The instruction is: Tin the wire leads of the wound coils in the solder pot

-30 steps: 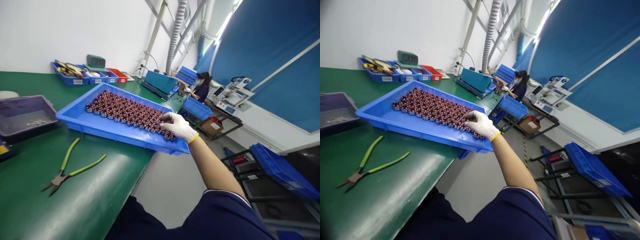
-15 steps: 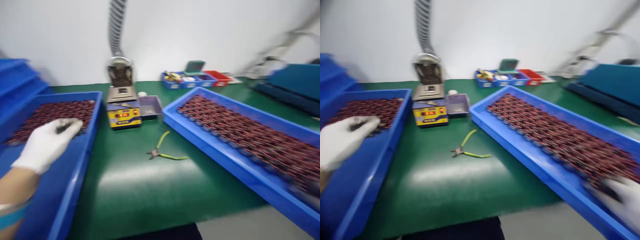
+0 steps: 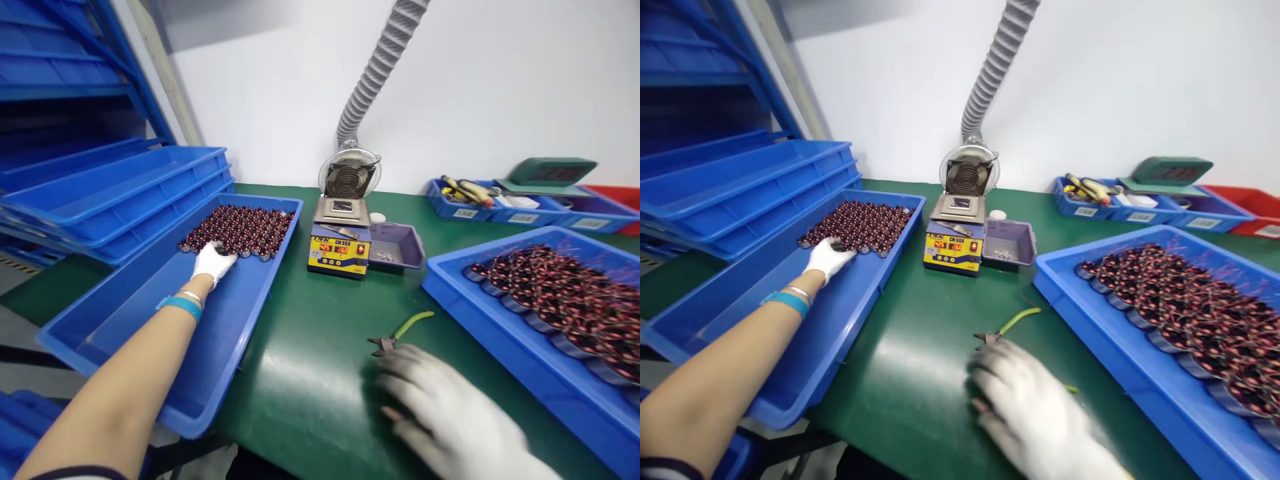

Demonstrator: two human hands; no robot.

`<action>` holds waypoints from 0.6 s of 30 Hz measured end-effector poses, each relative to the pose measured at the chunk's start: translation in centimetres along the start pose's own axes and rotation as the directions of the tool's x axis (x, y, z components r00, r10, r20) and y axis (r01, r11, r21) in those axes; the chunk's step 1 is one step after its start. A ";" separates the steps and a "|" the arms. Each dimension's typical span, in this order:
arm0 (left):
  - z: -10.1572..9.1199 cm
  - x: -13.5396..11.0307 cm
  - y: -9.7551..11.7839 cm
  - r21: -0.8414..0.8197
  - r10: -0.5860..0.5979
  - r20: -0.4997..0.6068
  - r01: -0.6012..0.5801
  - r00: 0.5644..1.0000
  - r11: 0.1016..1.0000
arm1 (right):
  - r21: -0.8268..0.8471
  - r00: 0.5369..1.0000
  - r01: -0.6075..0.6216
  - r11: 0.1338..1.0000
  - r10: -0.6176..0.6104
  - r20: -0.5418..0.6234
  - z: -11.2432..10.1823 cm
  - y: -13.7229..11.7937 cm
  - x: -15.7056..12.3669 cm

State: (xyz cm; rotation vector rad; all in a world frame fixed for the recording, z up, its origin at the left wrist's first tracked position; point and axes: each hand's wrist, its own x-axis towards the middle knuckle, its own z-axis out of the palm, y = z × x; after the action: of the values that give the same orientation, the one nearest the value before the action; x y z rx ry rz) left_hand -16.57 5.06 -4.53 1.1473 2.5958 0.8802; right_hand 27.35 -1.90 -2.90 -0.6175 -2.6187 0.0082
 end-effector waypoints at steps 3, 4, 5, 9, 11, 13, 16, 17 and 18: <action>1.2 -0.1 0.1 -0.024 0.010 -0.034 -0.011 0.999 1.000 | 0.256 0.994 0.102 0.961 -0.110 0.020 4.5 -1.9 5.5; 1.3 -0.2 0.0 -0.029 0.010 -0.037 -0.011 0.999 1.000 | 0.315 0.992 0.119 0.941 -0.127 0.003 5.9 -2.3 6.8; 1.3 -0.3 -0.1 -0.034 0.011 -0.033 -0.013 0.999 0.999 | 0.361 0.990 0.136 0.923 -0.136 -0.025 7.2 -2.7 7.9; 0.7 -0.9 0.6 -0.060 0.025 -0.013 -0.026 1.000 0.998 | 0.477 0.989 0.142 0.867 -0.101 -0.111 10.0 -2.9 8.8; 0.3 -1.6 2.2 -0.082 0.031 -0.037 -0.034 0.999 0.996 | 0.508 0.989 0.080 0.857 -0.004 -0.150 9.6 -2.5 8.2; -0.1 -3.2 4.6 -0.113 0.046 -0.070 -0.054 0.997 0.992 | 0.532 0.971 -0.026 0.847 0.147 -0.187 8.7 -2.2 8.0; -0.1 -7.3 8.7 -0.182 0.128 -0.048 -0.134 0.991 0.974 | 0.606 0.887 -0.180 0.775 0.395 -0.241 7.3 -2.1 9.2; 0.0 -8.9 9.9 -0.215 0.176 -0.011 -0.174 0.984 0.961 | 0.641 0.845 -0.211 0.738 0.468 -0.260 7.1 -2.1 10.0; 0.2 -10.5 10.8 -0.271 0.249 0.042 -0.228 0.968 0.935 | 0.674 0.803 -0.233 0.701 0.530 -0.273 7.1 -2.0 10.9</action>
State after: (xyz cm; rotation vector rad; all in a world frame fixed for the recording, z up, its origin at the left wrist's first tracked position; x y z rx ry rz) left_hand -2.58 3.36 0.71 1.4036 2.2245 1.1663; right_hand 14.74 1.59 -4.41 -0.8042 -1.8143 0.7409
